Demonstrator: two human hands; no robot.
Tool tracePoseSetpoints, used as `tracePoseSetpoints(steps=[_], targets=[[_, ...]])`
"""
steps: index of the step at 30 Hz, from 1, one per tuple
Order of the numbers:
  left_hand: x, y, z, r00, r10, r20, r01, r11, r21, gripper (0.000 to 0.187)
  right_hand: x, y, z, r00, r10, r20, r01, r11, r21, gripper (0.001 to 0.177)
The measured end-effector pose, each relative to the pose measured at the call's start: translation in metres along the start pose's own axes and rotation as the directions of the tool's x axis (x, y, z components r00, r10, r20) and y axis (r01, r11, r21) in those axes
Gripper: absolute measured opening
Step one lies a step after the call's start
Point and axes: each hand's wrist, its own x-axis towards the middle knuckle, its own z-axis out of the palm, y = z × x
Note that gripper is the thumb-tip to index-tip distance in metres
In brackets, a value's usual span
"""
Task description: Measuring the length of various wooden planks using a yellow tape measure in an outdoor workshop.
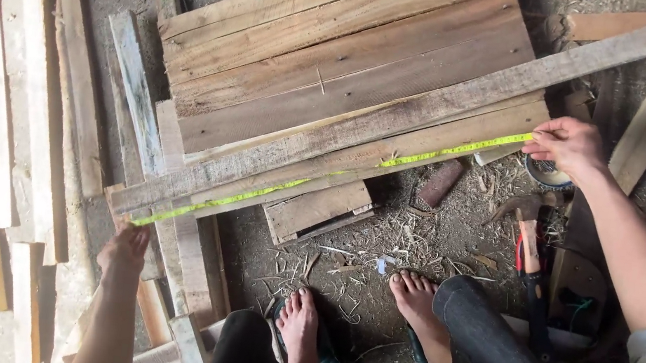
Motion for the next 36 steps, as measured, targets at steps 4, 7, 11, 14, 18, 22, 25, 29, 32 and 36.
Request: tracePoseSetpoints(steps=[4, 7, 11, 14, 18, 22, 25, 29, 32, 36], targets=[[0.001, -0.022, -0.007, 0.957, 0.02, 0.29, -0.07, 0.984, 0.165, 0.007, 0.016, 0.029, -0.011, 0.98, 0.105, -0.17, -0.097, 0.994, 0.058, 0.013], [-0.006, -0.031, 0.004, 0.939, 0.062, 0.339, -0.166, 0.944, 0.287, 0.008, 0.027, 0.052, -0.021, 0.951, 0.121, -0.286, -0.103, 0.992, 0.077, 0.013], [0.017, -0.051, 0.014, 0.892, 0.16, 0.422, -0.333, 0.865, 0.375, 0.016, 0.029, 0.054, -0.026, 0.925, 0.104, -0.365, -0.076, 0.993, 0.091, 0.018], [0.009, -0.052, 0.028, 0.915, 0.143, 0.378, -0.303, 0.861, 0.408, 0.027, 0.032, 0.05, -0.025, 0.901, 0.191, -0.389, -0.103, 0.966, 0.237, 0.025], [-0.009, -0.05, 0.037, 0.894, 0.076, 0.442, -0.239, 0.915, 0.326, 0.015, 0.05, 0.062, -0.026, 0.854, 0.352, -0.383, -0.126, 0.854, 0.504, 0.025], [-0.036, -0.044, 0.053, 0.929, 0.024, 0.37, -0.15, 0.936, 0.317, 0.015, 0.057, 0.066, -0.015, 0.81, 0.531, -0.25, -0.28, 0.724, 0.631, 0.006], [-0.034, -0.047, 0.058, 0.933, 0.018, 0.359, -0.128, 0.951, 0.283, 0.018, 0.043, 0.054, -0.005, 0.832, 0.472, -0.292, -0.29, 0.818, 0.496, 0.008], [-0.026, -0.053, 0.044, 0.879, 0.056, 0.474, -0.156, 0.972, 0.174, 0.019, 0.064, 0.102, -0.016, 0.891, 0.375, -0.257, -0.271, 0.892, 0.362, 0.018], [-0.043, -0.045, 0.045, 0.865, 0.152, 0.478, -0.294, 0.926, 0.238, 0.023, 0.093, 0.142, -0.025, 0.871, 0.389, -0.301, -0.294, 0.902, 0.318, 0.017], [-0.052, -0.042, 0.044, 0.887, 0.174, 0.428, -0.321, 0.899, 0.298, 0.014, 0.09, 0.131, -0.032, 0.917, 0.361, -0.168, -0.286, 0.891, 0.353, 0.016]])
